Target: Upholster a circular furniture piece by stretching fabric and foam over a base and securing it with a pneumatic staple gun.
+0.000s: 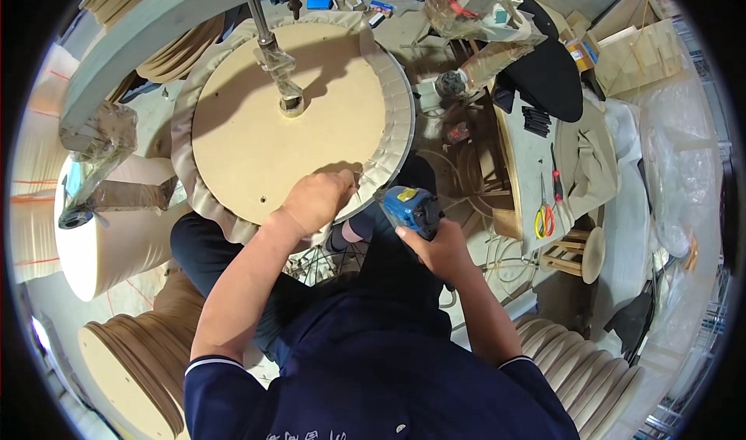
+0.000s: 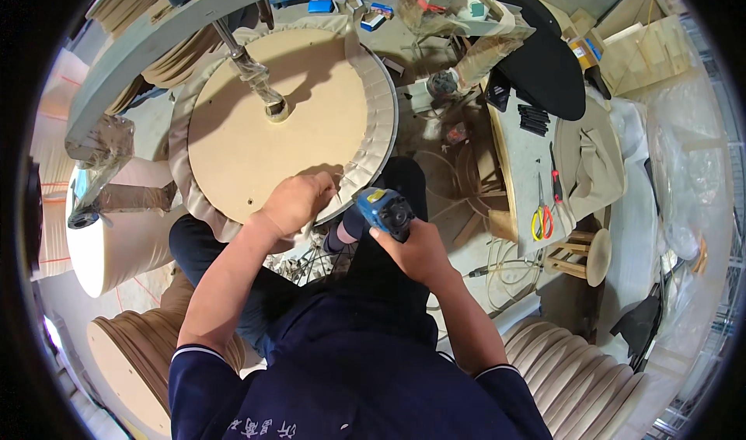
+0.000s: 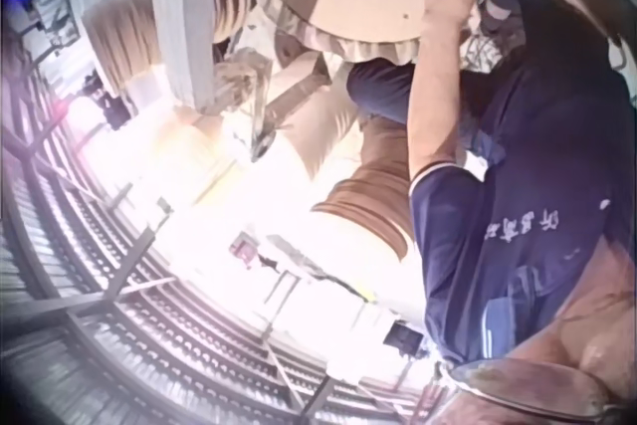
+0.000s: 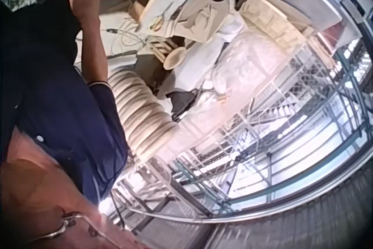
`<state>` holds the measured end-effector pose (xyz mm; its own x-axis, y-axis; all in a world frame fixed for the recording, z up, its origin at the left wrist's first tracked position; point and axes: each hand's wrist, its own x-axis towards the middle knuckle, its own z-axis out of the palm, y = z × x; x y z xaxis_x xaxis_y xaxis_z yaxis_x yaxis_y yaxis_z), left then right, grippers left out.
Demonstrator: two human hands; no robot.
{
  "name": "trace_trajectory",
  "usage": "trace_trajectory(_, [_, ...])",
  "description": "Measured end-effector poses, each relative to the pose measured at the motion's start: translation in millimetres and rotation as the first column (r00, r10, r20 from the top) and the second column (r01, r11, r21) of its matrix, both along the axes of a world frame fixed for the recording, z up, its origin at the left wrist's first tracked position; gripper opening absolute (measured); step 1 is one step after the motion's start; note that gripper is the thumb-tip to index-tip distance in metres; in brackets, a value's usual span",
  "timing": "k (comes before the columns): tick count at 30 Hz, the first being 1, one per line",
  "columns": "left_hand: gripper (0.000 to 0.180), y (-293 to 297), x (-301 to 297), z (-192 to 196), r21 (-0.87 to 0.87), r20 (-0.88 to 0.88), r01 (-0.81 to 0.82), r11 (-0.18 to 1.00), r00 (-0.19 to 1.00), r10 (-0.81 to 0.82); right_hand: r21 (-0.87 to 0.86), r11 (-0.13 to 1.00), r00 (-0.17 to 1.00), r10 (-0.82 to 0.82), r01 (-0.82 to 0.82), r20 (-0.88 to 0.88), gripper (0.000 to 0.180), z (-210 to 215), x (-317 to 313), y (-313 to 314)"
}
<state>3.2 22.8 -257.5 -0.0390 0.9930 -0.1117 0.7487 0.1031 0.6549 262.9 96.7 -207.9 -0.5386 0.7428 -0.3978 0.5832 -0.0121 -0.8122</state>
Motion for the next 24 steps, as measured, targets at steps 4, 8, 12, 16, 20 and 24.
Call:
trace_trajectory(4, [0.023,4.1,-1.7,-6.8,0.082,0.073,-0.122,0.989,0.991,0.116,0.07,0.973,0.972,0.211,-0.219,0.106,0.04,14.5,-12.1,2.0])
trace_trajectory(8, [0.02,10.3,-3.0,-0.2,-0.064,0.179,-0.186,0.98,0.964,0.195,0.048,0.956,0.928,0.266,-0.288,0.259,0.039,21.6,-30.2,6.6])
trace_trajectory(12, [0.024,16.4,-0.8,-18.3,0.045,0.182,-0.229,0.972,0.959,0.218,0.102,0.96,0.946,0.23,-0.259,0.229,0.039,7.2,-39.3,7.6])
trace_trajectory(16, [0.024,23.6,2.1,-23.0,0.126,0.192,-0.246,0.961,0.956,0.22,0.14,0.969,0.969,0.182,-0.206,0.168,0.04,6.1,-49.1,14.4])
trace_trajectory(20, [0.021,18.6,9.3,-8.5,0.043,0.217,-0.328,0.944,0.925,0.312,0.263,0.953,0.988,0.154,-0.148,-0.002,0.037,-14.7,-37.7,14.7])
trace_trajectory(24, [0.022,-17.9,40.4,9.0,0.189,0.489,-0.535,0.824,0.778,0.393,0.205,0.979,0.999,0.01,-0.001,-0.039,0.03,-12.1,-2.2,14.8])
